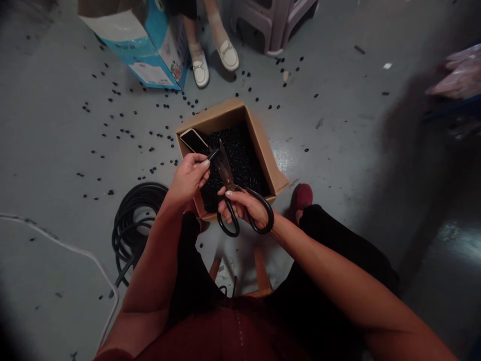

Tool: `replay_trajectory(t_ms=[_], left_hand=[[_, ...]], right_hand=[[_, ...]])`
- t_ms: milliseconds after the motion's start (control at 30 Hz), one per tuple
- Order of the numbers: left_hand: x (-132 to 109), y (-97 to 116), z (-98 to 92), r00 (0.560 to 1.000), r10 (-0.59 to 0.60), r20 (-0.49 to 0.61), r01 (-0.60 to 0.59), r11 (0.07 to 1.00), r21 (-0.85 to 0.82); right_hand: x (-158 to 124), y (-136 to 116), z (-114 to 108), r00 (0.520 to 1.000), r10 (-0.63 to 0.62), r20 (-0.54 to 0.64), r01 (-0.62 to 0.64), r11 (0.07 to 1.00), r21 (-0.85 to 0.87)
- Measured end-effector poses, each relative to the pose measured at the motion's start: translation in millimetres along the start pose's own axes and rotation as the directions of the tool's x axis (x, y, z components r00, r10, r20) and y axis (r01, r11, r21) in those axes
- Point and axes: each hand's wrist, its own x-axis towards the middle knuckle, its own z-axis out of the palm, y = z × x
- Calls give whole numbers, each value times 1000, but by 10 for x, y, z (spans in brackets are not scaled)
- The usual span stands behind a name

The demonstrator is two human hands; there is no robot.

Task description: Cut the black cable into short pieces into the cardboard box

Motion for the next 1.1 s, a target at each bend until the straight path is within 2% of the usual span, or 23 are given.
replay_trajectory(t_ms=[200, 333, 400, 500, 567, 633, 800, 900, 967, 1033, 1100], left_hand=[[2, -40, -7, 993, 103, -51, -87, 964, 251], [-26, 7, -5, 987, 154, -37, -125, 900, 417], [-26, 22, -9, 985, 173, -17, -145, 873, 467], [-12, 23, -26, 980, 198, 11, -176, 844, 507], [-5, 21, -38, 978, 205, 26, -186, 821, 540], [-7, 22, -42, 980, 195, 35, -180, 802, 569], [-30, 16, -25, 989, 147, 31, -138, 803, 580], [-37, -6, -18, 993, 116, 21, -105, 797, 595], [-36, -17, -17, 994, 105, 28, -100, 782, 616], [-37, -16, -12, 995, 94, 44, -100, 761, 641], [-41, -1, -5, 996, 76, 56, -94, 739, 667]], right_hand=[[4, -45, 9, 1000, 3, -27, -4, 998, -58], [21, -11, 9, 993, -29, -117, 3, 977, -212], [28, 11, -5, 980, -75, -184, 3, 931, -364], [27, 29, -36, 946, -166, -279, -38, 797, -603], [25, 30, -50, 932, -201, -303, -61, 736, -674], [28, 26, -55, 933, -205, -296, -48, 744, -667], [68, 38, -75, 964, -132, -231, 18, 898, -440], [102, 63, -117, 973, -62, -221, -3, 959, -282], [119, 71, -138, 965, -30, -259, -28, 975, -219], [128, 60, -138, 952, -36, -304, -37, 972, -232], [128, 31, -119, 939, -88, -333, -32, 941, -337]])
